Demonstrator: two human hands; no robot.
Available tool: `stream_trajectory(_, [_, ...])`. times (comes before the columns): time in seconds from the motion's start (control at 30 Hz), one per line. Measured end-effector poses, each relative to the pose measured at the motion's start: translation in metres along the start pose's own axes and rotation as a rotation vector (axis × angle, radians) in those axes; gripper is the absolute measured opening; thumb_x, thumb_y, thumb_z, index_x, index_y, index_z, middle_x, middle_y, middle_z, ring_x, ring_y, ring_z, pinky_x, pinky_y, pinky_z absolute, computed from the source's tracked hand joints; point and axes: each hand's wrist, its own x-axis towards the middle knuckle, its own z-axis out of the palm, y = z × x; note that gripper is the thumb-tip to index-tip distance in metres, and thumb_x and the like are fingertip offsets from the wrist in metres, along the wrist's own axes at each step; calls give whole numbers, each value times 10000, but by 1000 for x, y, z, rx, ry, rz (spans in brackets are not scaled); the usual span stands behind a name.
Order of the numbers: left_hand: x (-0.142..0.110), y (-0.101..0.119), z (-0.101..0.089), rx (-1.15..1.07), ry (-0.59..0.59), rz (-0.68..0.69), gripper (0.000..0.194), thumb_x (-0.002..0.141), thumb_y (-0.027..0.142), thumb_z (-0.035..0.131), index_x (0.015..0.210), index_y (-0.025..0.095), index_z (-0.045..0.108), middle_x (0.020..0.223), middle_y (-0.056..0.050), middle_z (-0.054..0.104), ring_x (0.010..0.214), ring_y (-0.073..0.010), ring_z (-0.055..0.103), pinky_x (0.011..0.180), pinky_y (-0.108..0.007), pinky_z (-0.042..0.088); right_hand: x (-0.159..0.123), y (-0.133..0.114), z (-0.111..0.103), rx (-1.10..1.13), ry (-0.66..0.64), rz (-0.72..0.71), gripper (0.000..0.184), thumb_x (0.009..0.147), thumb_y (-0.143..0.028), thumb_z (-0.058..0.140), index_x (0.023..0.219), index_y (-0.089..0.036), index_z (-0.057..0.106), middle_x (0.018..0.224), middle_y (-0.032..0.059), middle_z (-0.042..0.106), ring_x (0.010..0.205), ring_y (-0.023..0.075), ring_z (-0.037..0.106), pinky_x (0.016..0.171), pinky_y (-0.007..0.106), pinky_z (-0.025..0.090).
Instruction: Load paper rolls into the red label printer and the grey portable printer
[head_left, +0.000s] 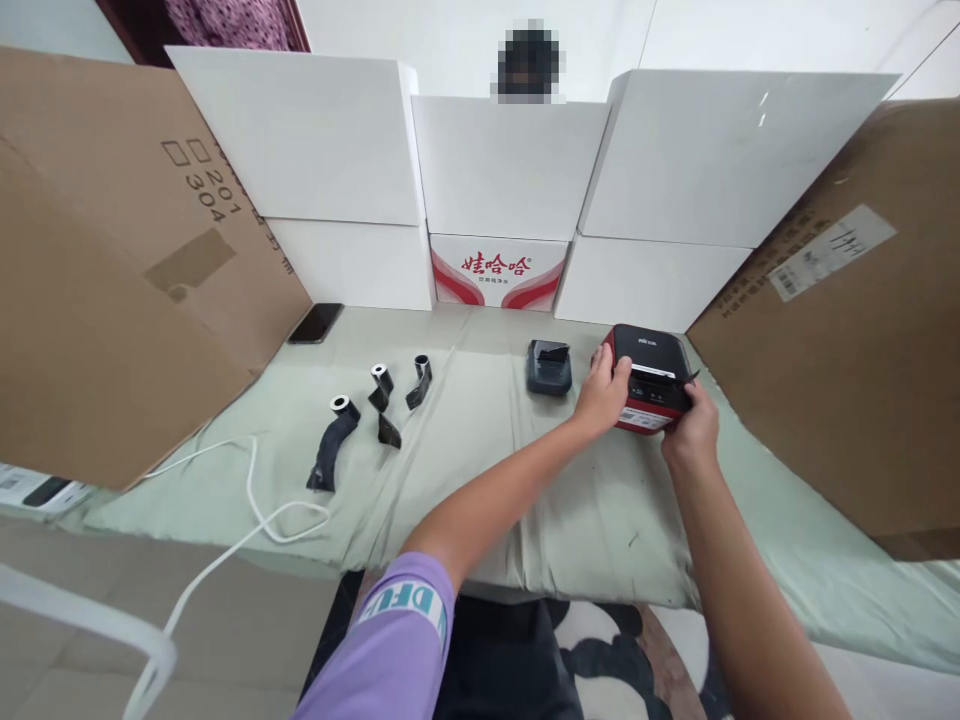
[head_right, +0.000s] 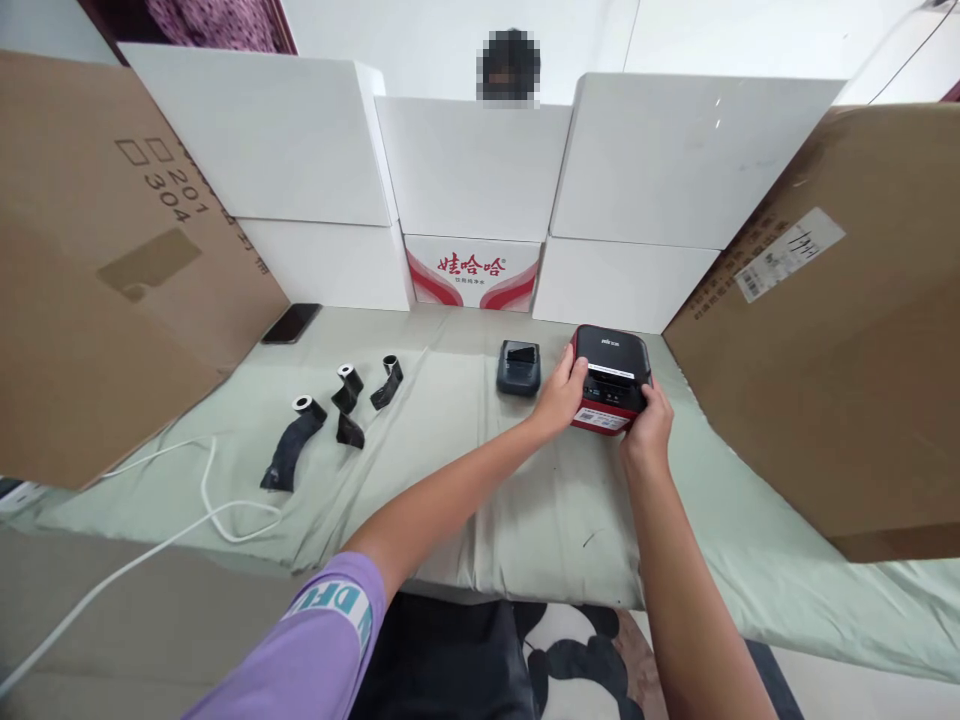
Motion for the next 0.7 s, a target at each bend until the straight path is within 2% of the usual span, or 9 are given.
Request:
stream_trajectory(0.07, [11,1,1,44,7,-12,719,1011,537,307,1603,130,281,1683,-73,240,1575,-171,206,1284,-289,147,15,6,5,24,29,45,299,742,-288,558,973,-188,719,973,-12,720,885,163,669,696,255,532])
stream_trajectory(0.2, [22,-1,-3,103,27,-38,667,1028,468,287,1588,106,314,1660,-93,292,1561,-178,254,1272,-297,204,29,16,15,32,5,34,281,721,-263,549,929,-189,722,918,-23,723,885,164,675,738,269,544])
stream_trajectory(0.37, [20,-9,-12,144,54,-124,633,1042,441,280,1581,114,340,1634,-99,354,1530,-205,331,1251,-296,260,28,28,18,4,14,35,256,688,-214,550,873,-187,725,884,-35,736,899,147,672,826,260,540])
stream_trajectory(0.57, [21,-13,-13,159,34,-132,645,1043,454,298,1590,111,317,1644,-88,331,1541,-195,304,1258,-291,244,28,37,19,-19,18,75,273,727,-244,521,913,-189,712,885,-27,723,864,157,669,737,266,550])
stream_trajectory(0.7, [11,-13,-23,177,19,-108,647,1040,480,304,1570,113,357,1631,-106,365,1530,-212,333,1243,-311,287,24,31,17,-59,24,113,299,778,-318,521,967,-168,699,939,8,710,884,170,658,778,299,542])
